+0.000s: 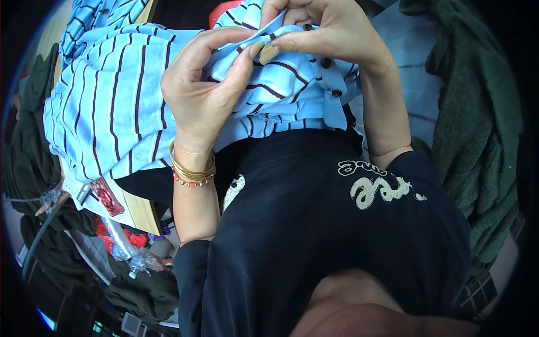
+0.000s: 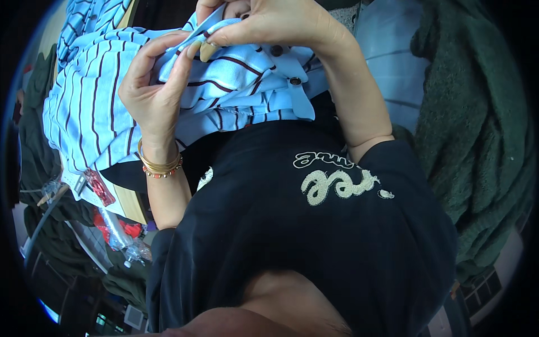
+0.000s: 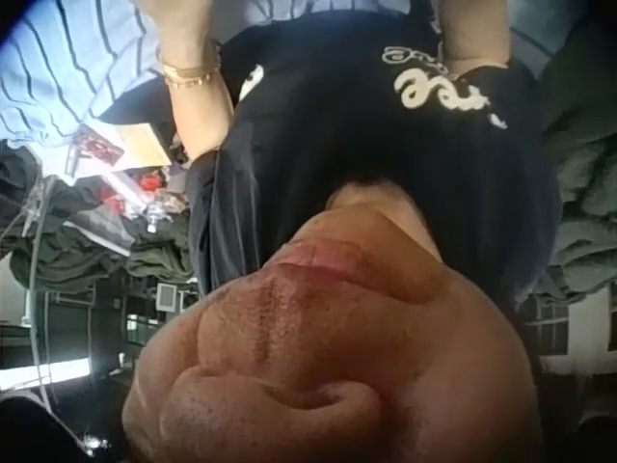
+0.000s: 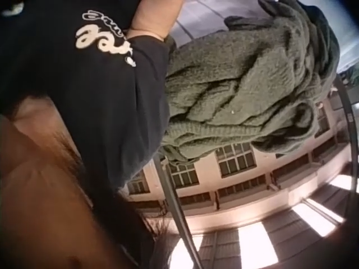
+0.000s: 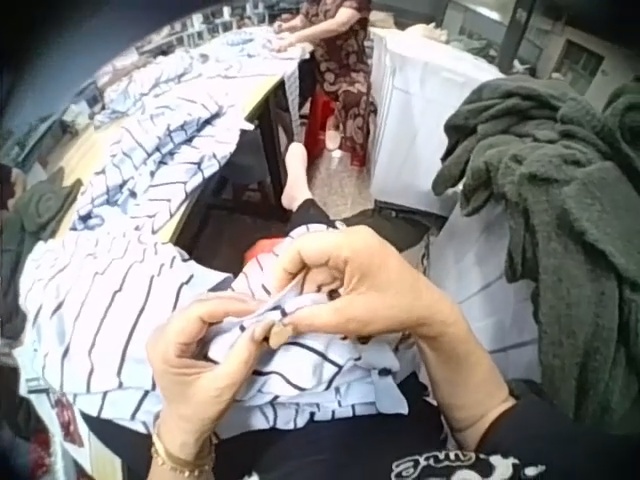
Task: Inspecting striped garments and removing loose threads or tags.
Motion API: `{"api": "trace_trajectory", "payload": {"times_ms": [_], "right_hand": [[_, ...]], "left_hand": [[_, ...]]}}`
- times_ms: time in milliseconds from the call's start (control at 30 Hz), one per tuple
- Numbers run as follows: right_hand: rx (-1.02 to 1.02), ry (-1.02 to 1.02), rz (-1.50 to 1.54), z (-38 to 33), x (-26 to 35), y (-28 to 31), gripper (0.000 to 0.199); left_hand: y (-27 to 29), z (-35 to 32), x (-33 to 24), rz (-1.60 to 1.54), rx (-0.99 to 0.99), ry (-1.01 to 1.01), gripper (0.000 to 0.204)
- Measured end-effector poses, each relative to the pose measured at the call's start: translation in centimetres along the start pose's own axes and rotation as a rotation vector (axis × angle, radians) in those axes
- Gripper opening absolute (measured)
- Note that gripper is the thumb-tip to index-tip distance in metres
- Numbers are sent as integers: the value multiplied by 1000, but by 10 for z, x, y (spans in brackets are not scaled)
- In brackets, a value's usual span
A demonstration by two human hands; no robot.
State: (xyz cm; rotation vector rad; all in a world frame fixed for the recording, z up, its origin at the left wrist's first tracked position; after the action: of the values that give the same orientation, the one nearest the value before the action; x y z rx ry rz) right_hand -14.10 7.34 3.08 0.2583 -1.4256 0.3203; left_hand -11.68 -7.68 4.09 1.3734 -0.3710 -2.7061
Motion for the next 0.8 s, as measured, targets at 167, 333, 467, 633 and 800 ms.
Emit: {"api": "trace_trajectory", "payload": {"times_ms": [167, 333, 467, 633, 800], "right_hand": [[149, -98, 108, -3, -19, -4, 23], [77, 65, -3, -4, 1, 1, 19], [48, 188, -206, -6, 19, 3, 17], [-9, 182, -178, -8, 14, 5, 19], [-58, 251, -136, -10, 16, 5, 21]], "left_hand": [[-8, 2, -12, -14, 53, -87, 18], [-11, 2, -19, 22, 92, -139, 18], [-9, 1, -21, 52, 81, -129, 19], [-7, 2, -22, 105, 49, -146, 18], [-3, -1, -29, 147, -9, -221, 19]]}}
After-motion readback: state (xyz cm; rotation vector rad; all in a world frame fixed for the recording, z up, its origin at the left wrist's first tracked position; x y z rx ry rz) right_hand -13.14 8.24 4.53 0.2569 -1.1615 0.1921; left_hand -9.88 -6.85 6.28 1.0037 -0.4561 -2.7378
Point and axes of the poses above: each hand's wrist, its own z-axis towards the middle knuckle, its own y-axis out of the back of the hand, x = y × z, the point moved 10 cm from there along z, towards the middle knuckle, and after that the axes turned 4 degrees about -x, right-handed, at the moved point
